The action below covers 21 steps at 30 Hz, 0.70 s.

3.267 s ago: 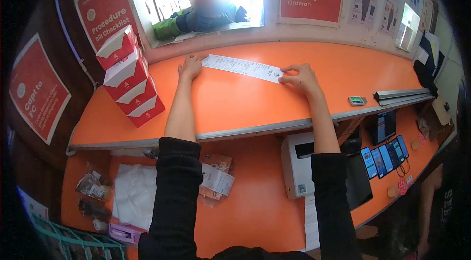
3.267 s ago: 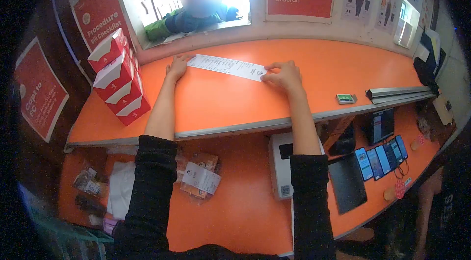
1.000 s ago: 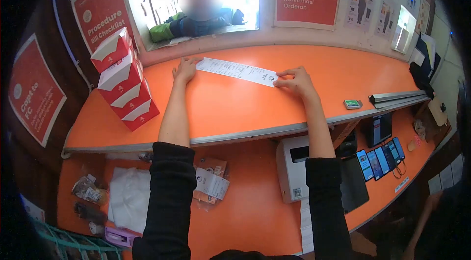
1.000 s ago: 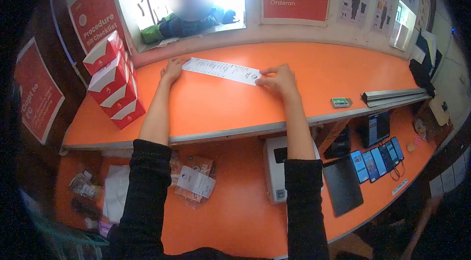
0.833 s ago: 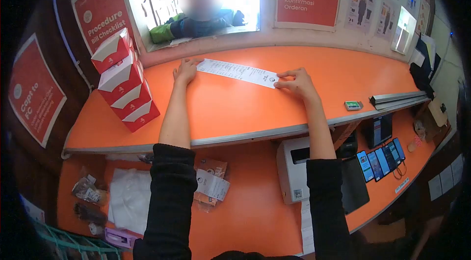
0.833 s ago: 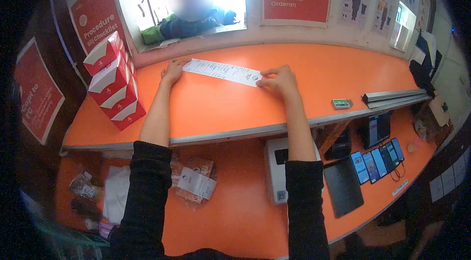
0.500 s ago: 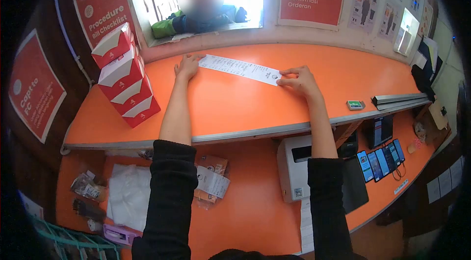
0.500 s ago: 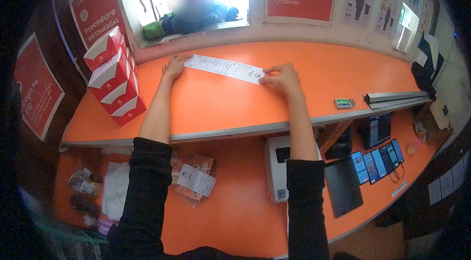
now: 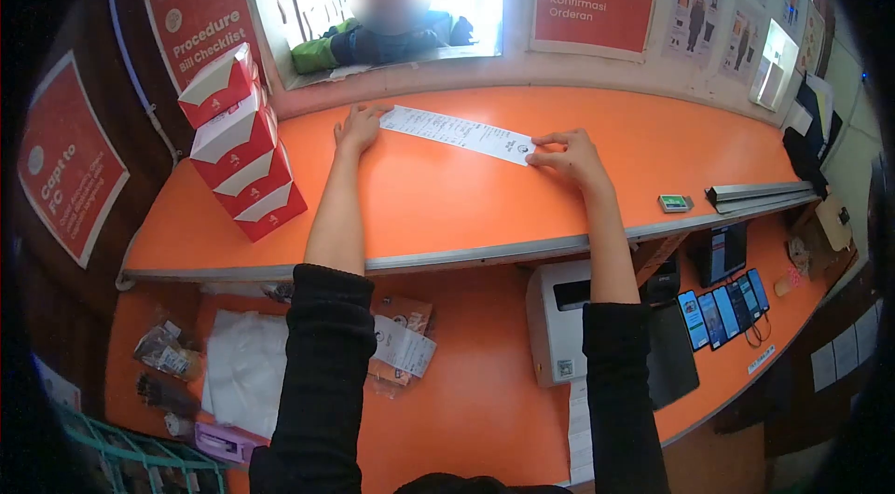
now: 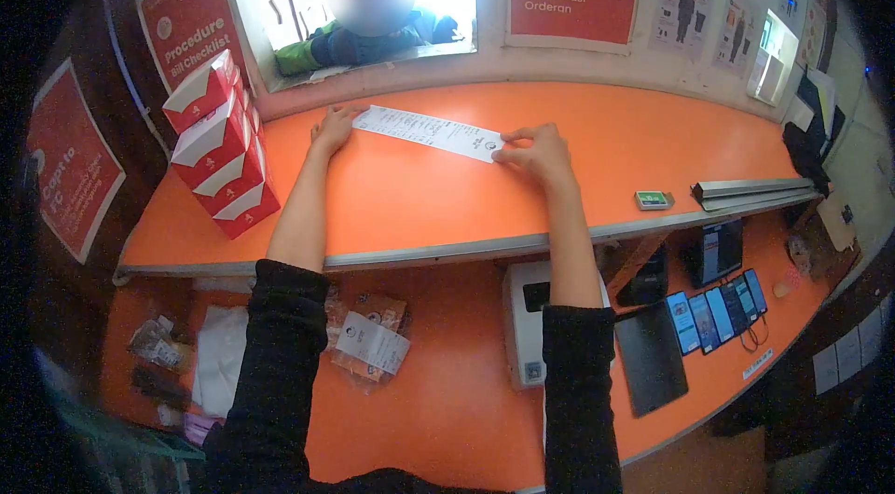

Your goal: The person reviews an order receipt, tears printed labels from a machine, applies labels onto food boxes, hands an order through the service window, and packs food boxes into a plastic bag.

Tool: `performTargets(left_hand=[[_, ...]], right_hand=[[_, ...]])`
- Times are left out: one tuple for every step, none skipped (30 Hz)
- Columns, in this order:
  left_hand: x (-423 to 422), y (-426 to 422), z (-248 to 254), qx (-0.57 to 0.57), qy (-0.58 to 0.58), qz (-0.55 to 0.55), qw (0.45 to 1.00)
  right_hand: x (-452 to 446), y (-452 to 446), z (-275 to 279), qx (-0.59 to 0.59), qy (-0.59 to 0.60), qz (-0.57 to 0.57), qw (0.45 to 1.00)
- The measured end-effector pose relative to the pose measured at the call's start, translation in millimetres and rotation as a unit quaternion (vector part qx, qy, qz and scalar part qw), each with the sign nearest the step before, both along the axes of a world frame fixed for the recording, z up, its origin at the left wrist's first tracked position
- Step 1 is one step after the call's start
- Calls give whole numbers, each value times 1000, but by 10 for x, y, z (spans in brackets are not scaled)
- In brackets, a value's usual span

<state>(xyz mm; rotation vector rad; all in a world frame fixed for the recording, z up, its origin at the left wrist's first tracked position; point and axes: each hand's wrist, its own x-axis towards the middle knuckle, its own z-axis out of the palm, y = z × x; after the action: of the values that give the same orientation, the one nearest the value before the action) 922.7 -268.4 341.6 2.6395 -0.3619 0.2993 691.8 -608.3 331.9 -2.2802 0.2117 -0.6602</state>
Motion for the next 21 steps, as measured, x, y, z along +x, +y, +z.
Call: performTargets(left_hand=[[28, 7, -6, 0, 0, -4, 1000], [57, 2, -14, -1, 0, -8, 1000], [83, -4, -30, 0, 0, -9, 1000], [66, -4, -19, -3, 1, -5, 1000], [47, -1, -12, -7, 2, 1, 1000], [27, 0, -6, -6, 2, 2, 1000], [25, 1, -5, -5, 2, 1, 1000], [22, 1, -3, -3, 2, -1, 1000], [17, 1, -6, -4, 1, 1, 1000], [13, -2, -7, -7, 0, 0, 1000], [10, 1, -4, -9, -2, 0, 1000], [8, 6, -2, -9, -2, 1, 1000], [21, 11, -7, -4, 6, -3, 1000], [39, 14, -4, 1, 13, -7, 1000], [48, 15, -13, 0, 11, -6, 1000], [37, 10, -22, -11, 1, -8, 1000], [28, 8, -27, -22, -10, -10, 1000], [20, 9, -27, -23, -11, -9, 1000], [28, 10, -30, -19, -9, -6, 1000], [36, 9, -36, -16, -6, -3, 1000], [45, 7, -42, -17, -7, -3, 1000]], right_hand=[[-4, -6, 5, 20, 3, 12, 1000], [-16, -10, 3, 22, 2, 10, 1000], [-20, -6, 2, 0, -2, -1, 1000], [-19, -5, -2, -22, -7, -12, 1000], [-21, -2, -6, -22, -7, -11, 1000], [-22, 5, -11, -24, -9, -16, 1000], [-28, 22, -1, -27, -11, -20, 999], [-41, 29, 14, -27, -12, -19, 999], [-61, 28, 32, -17, 4, -7, 1000], [-60, 15, 35, -7, 20, 5, 1000], [-48, -2, 19, -7, 19, 6, 1000], [-40, -10, 6, -6, 6, 17, 1000], [-39, 3, 15, -6, -6, 28, 1000], [-41, 14, 27, -6, -8, 30, 1000], [-58, 19, 34, 0, 4, 20, 1000], [-66, 24, 40, 7, 16, 11, 1000], [-68, 31, 50, 6, 14, 12, 1000], [-72, 36, 60, 7, 20, 11, 1000], [-71, 36, 65, 8, 26, 9, 1000], [-74, 37, 66, 6, 25, 9, 1000], [-76, 39, 67, 2, 27, 4, 1000]])
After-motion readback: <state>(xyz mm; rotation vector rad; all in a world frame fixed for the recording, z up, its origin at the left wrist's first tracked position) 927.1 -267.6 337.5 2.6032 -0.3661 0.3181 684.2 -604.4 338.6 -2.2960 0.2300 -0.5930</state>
